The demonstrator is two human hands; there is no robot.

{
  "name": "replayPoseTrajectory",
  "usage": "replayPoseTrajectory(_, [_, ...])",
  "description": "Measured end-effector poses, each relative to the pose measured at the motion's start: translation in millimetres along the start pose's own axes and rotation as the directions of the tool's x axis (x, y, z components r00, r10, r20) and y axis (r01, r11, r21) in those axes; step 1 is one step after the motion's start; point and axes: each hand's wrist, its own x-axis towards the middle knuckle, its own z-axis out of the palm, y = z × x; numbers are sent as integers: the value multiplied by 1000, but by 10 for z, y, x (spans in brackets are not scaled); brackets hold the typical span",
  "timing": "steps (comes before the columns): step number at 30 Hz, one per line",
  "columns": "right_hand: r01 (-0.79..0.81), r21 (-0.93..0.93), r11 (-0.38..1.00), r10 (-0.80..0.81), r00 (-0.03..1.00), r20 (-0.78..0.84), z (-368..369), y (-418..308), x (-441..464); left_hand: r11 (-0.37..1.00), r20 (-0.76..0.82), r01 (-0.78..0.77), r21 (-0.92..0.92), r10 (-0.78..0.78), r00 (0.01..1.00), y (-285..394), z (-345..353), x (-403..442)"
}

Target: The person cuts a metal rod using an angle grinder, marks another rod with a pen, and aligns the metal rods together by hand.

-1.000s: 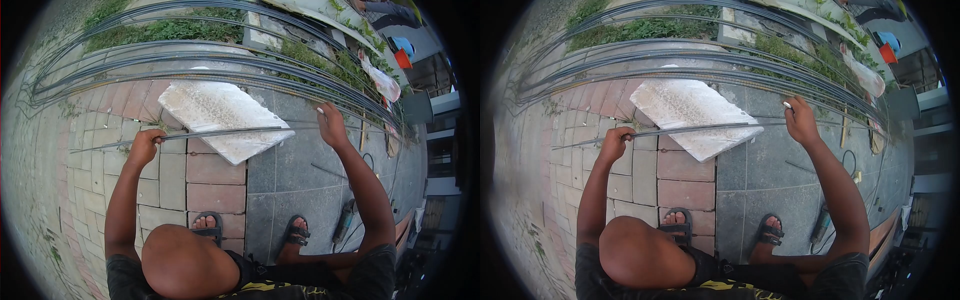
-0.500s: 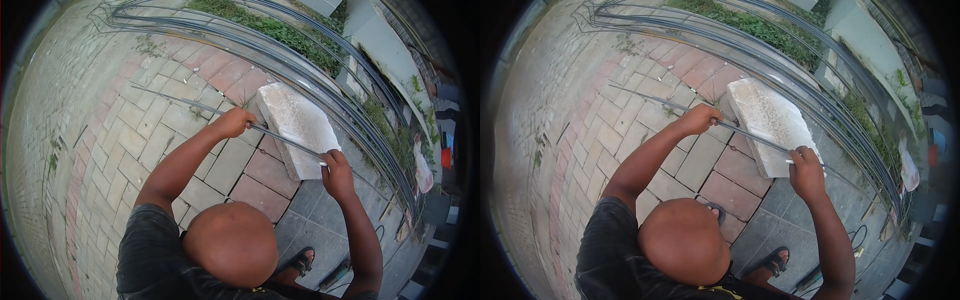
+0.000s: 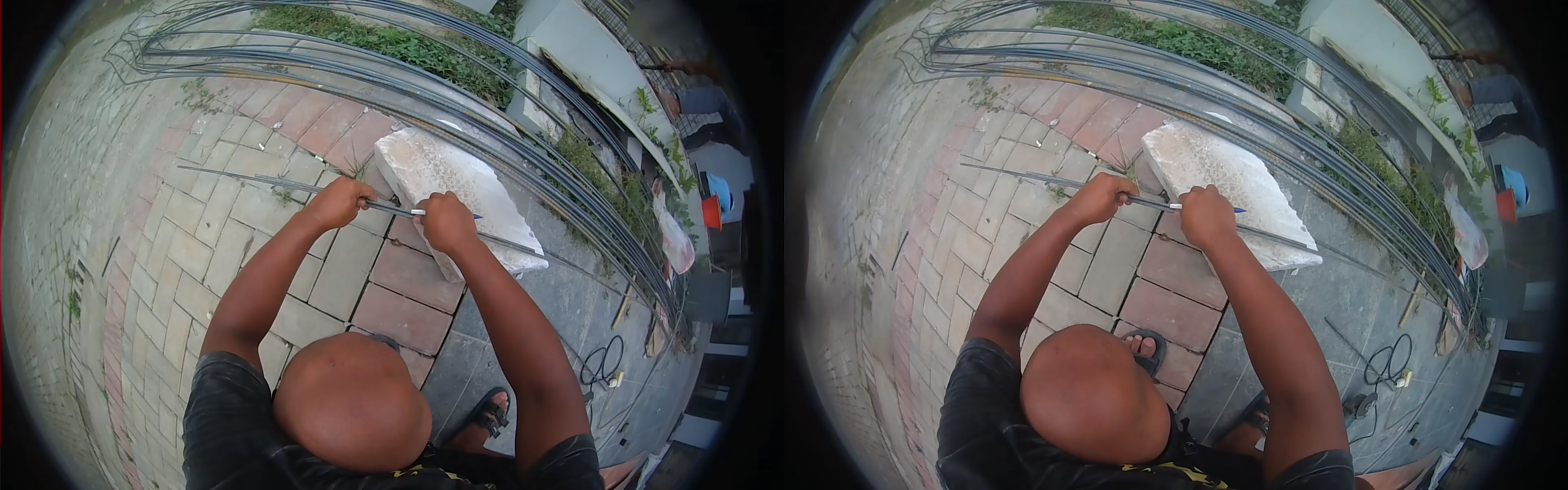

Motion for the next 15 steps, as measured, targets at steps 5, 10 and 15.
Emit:
replayPoseTrajectory(5, [32, -66, 997, -19, 981, 193, -42, 55, 115, 999, 52, 17, 36, -19, 998, 8, 21, -3])
replayPoseTrajectory(10, [68, -117, 991, -54, 991, 119, 85, 47, 78, 990, 91, -30, 138, 18, 996, 8, 35, -24])
replayPoseTrajectory(15, [198, -62, 978, -207, 918, -339, 9, 242, -266, 998, 121, 47, 48, -53, 991, 51, 13, -36])
